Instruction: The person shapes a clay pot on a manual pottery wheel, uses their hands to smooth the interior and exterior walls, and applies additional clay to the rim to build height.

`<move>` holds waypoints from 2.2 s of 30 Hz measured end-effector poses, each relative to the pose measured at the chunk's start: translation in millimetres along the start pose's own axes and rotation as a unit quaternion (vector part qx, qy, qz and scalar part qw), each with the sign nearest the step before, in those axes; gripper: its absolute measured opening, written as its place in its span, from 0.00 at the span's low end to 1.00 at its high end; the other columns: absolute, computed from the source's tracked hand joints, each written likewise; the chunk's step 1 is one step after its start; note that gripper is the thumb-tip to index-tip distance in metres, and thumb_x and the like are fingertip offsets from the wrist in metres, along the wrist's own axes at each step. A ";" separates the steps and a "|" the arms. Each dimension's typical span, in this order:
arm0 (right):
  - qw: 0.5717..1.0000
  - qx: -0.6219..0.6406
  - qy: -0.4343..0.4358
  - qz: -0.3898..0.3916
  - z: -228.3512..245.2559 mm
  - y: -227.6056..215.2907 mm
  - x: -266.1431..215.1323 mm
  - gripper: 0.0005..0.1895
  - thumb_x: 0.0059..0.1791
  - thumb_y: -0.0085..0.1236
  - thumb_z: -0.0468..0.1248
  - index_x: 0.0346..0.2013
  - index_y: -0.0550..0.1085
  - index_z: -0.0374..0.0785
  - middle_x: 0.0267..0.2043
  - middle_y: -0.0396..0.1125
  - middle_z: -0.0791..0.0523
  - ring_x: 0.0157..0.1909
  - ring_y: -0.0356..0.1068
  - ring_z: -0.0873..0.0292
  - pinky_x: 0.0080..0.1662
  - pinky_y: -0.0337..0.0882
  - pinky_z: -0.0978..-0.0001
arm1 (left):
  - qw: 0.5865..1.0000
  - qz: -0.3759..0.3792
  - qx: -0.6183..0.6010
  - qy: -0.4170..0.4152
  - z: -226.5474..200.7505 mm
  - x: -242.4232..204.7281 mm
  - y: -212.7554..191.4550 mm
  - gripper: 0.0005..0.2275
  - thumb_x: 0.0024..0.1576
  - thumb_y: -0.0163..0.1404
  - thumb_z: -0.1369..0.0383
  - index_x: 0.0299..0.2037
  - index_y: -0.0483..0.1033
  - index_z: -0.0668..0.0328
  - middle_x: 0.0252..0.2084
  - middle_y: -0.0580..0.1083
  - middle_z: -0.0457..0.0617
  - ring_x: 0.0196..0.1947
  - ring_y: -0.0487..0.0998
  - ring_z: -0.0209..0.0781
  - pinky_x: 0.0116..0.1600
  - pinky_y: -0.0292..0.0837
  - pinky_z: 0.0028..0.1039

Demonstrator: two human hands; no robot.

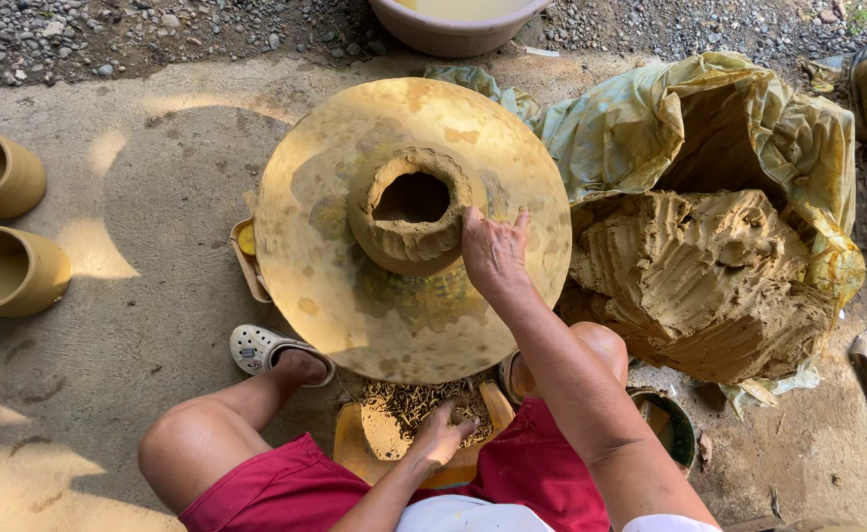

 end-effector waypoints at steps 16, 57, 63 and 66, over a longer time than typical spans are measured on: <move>0.996 0.040 0.001 0.085 9.5 10.8 -24.6 0.10 0.44 0.53 0.28 0.40 0.68 0.36 0.27 0.74 0.48 0.35 0.76 0.43 0.58 0.60 0.40 | 0.944 -0.174 0.082 0.269 -84.4 -53.7 -113.8 0.11 0.58 0.56 0.59 0.42 0.79 0.56 0.37 0.80 0.46 0.34 0.81 0.35 0.39 0.81 0.27; 0.969 0.072 0.112 -0.207 -300.1 59.1 -82.8 0.34 0.40 0.72 0.41 0.56 0.74 0.27 0.60 0.66 0.45 0.62 0.63 0.40 0.61 0.66 0.54 | 0.811 -0.571 -0.070 0.109 -4.3 38.7 -262.3 0.30 0.68 0.50 0.60 0.76 0.51 0.59 0.67 0.69 0.63 0.61 0.74 0.56 0.62 0.68 0.42; 0.981 -0.047 0.128 -0.141 -282.6 102.4 -87.6 0.14 0.45 0.62 0.28 0.46 0.77 0.34 0.53 0.71 0.46 0.58 0.67 0.44 0.57 0.72 0.53 | 0.807 -0.555 -0.076 0.185 -4.9 43.6 -264.2 0.29 0.70 0.49 0.59 0.76 0.50 0.60 0.66 0.70 0.64 0.60 0.75 0.60 0.62 0.69 0.44; 0.982 -0.021 0.174 -0.064 -274.9 107.7 -107.3 0.11 0.45 0.58 0.25 0.41 0.79 0.36 0.47 0.73 0.45 0.54 0.69 0.44 0.52 0.74 0.51 | 0.798 -0.568 -0.080 0.186 0.9 44.5 -258.7 0.31 0.69 0.50 0.58 0.77 0.48 0.60 0.65 0.70 0.66 0.58 0.75 0.61 0.60 0.70 0.46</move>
Point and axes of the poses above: each hand's wrist, its own x-axis towards the middle knuckle, its own y-axis out of the palm, z = x × y, the point moved 4 cm from there along x, towards the middle knuckle
